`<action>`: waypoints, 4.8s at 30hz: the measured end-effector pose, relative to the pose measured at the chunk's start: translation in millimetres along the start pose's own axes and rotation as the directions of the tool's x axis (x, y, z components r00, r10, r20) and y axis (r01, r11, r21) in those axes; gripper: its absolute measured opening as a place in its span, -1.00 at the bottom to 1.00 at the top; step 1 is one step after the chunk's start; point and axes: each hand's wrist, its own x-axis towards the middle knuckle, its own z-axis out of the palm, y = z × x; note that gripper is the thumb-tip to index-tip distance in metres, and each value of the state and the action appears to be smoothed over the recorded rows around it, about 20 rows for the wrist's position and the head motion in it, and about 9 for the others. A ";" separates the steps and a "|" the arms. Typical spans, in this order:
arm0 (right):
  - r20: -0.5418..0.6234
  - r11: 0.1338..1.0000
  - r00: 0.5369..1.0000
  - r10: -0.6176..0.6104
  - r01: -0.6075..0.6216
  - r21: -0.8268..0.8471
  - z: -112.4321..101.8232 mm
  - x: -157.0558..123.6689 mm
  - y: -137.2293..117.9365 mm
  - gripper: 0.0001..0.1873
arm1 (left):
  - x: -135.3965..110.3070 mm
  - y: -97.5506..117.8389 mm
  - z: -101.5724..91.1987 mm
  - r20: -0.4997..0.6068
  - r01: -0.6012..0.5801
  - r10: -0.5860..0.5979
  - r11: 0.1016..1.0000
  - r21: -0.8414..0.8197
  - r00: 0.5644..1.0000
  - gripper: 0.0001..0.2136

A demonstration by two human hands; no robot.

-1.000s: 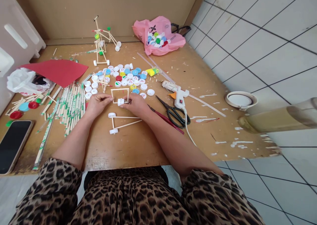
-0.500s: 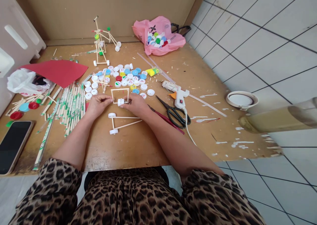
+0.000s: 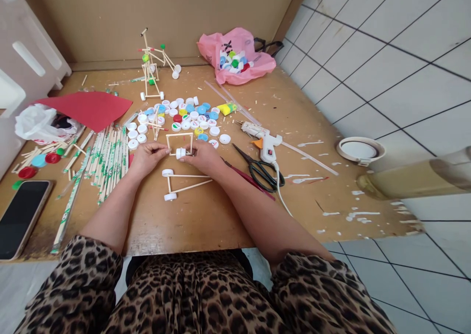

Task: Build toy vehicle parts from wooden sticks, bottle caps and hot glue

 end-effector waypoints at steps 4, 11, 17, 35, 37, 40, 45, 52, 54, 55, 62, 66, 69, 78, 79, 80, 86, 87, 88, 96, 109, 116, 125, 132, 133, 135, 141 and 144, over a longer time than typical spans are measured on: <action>0.011 1.000 1.000 0.006 -0.006 0.004 -1.4 -0.4 -1.7 -0.82 | -0.2 0.1 1.0 -0.009 0.003 -0.003 1.000 -0.021 1.000 -0.99; -0.016 1.000 1.000 0.016 -0.016 0.022 1.1 0.7 0.2 -0.83 | -0.4 -1.7 1.7 -0.013 -0.002 0.002 1.000 -0.003 1.000 -0.98; -0.030 0.999 0.999 -0.010 0.011 0.051 2.3 1.8 2.5 -0.84 | 0.3 -2.8 1.2 -0.008 -0.006 0.006 1.000 -0.001 1.000 -0.98; -0.007 0.997 0.998 0.066 -0.065 0.052 1.1 3.2 -2.8 -0.77 | -1.8 2.9 -2.6 0.023 -0.035 0.033 0.996 0.082 0.999 -0.98; -0.012 0.997 0.998 0.058 -0.057 0.055 1.7 3.5 -2.1 -0.78 | -1.4 2.1 -2.7 0.027 -0.045 0.043 0.995 0.087 0.999 -0.97; -0.027 0.997 0.998 0.058 -0.057 0.047 2.9 4.4 -0.1 -0.78 | -0.5 0.1 -2.6 0.025 -0.056 0.054 0.994 0.097 0.998 -0.97; -0.029 0.998 0.998 0.047 -0.045 0.054 3.4 5.3 1.3 -0.79 | 0.5 -2.3 -2.6 0.023 -0.056 0.054 0.993 0.105 0.998 -0.96; -0.015 0.996 0.998 0.064 -0.063 0.057 2.4 4.1 0.1 -0.77 | -0.6 -1.0 -2.5 0.021 -0.035 0.033 0.996 0.086 0.999 -0.96; -0.022 0.997 0.999 0.047 -0.046 0.062 2.7 4.0 0.7 -0.77 | -0.8 -0.5 -2.1 0.016 -0.030 0.029 0.996 0.082 0.999 -0.97; -0.026 0.997 0.999 0.036 -0.034 0.066 2.8 4.0 0.9 -0.78 | -0.8 -0.2 -1.9 0.013 -0.029 0.028 0.996 0.080 1.000 -0.97; -0.022 0.997 0.999 0.038 -0.037 0.072 2.2 3.4 0.1 -0.79 | -1.1 2.3 -1.9 0.014 -0.011 0.010 0.998 0.066 1.000 -0.97; -0.024 0.997 0.999 0.035 -0.034 0.074 2.7 3.8 1.1 -0.79 | -1.9 3.5 -1.4 0.006 -0.011 0.011 0.998 0.065 1.000 -0.98; -0.025 0.996 0.999 0.042 -0.040 0.080 3.3 4.2 1.7 -0.77 | -2.3 3.6 -1.1 0.002 -0.013 0.013 0.998 0.064 1.000 -0.98; -0.020 0.996 0.998 0.062 -0.060 0.072 3.7 4.7 2.1 -0.73 | -0.6 1.2 -2.2 0.021 -0.007 0.005 0.996 0.091 1.000 -0.98; -0.021 0.996 0.998 0.056 -0.055 0.076 3.8 4.9 2.4 -0.73 | -0.5 0.7 -2.2 0.023 -0.011 0.009 0.995 0.095 1.000 -0.97; -0.021 0.996 0.999 0.050 -0.049 0.080 3.9 5.1 2.6 -0.73 | -0.4 0.2 -2.0 0.025 -0.016 0.014 0.995 0.097 1.000 -0.97; -0.025 0.996 0.998 0.049 -0.047 0.074 3.5 4.9 1.8 -0.75 | -0.7 -0.8 -0.8 0.011 -0.027 0.026 0.996 0.084 1.000 -0.99; -0.025 0.996 0.999 0.048 -0.046 0.074 3.4 4.8 1.6 -0.75 | -0.7 -0.7 -0.9 0.012 -0.028 0.028 0.996 0.083 1.000 -0.99; -0.025 0.996 0.999 0.046 -0.044 0.076 3.4 4.6 1.5 -0.75 | -0.7 -0.7 -0.9 0.015 -0.030 0.029 0.996 0.083 0.999 -0.99; -0.023 0.996 0.999 0.027 -0.025 0.089 2.5 3.8 1.2 -0.77 | -1.4 1.2 -1.2 0.012 -0.013 0.012 0.997 0.082 1.000 -0.99; -0.010 0.997 0.999 0.048 -0.047 0.067 1.3 3.1 -1.2 -0.75 | -0.9 1.8 -1.1 0.006 -0.014 0.013 0.996 0.087 1.000 -0.99; -0.020 0.998 0.999 0.030 -0.029 0.063 1.9 4.5 1.1 -0.79 | -0.7 -0.2 -0.8 0.013 -0.030 0.029 0.996 0.088 0.999 -0.98; -0.013 0.999 1.000 0.010 -0.010 0.042 1.3 4.4 1.7 -0.76 | -1.1 0.9 -1.5 0.010 -0.028 0.027 0.996 0.087 1.000 -0.97; -0.011 0.998 1.000 -0.009 0.010 0.066 1.2 5.3 5.1 -0.71 | -1.0 0.6 -1.4 0.009 -0.025 0.024 0.995 0.093 1.000 -0.97; -0.012 0.997 1.000 -0.015 0.016 0.071 1.2 5.2 5.2 -0.72 | -0.9 0.4 -1.4 0.009 -0.025 0.024 0.996 0.090 1.000 -0.97; -0.011 0.996 1.000 -0.022 0.023 0.084 1.2 5.0 5.1 -0.75 | -0.7 0.1 -1.2 0.007 -0.026 0.025 0.996 0.084 1.000 -0.97; 0.006 0.993 1.000 0.021 -0.021 0.115 0.3 4.5 3.3 -0.76 | -0.4 -0.4 -0.9 0.004 -0.021 0.020 0.997 0.079 1.000 -0.97; 0.005 0.992 1.000 0.024 -0.025 0.125 0.3 4.5 3.0 -0.77 | -0.3 -0.7 -0.9 0.002 -0.023 0.023 0.997 0.078 1.000 -0.97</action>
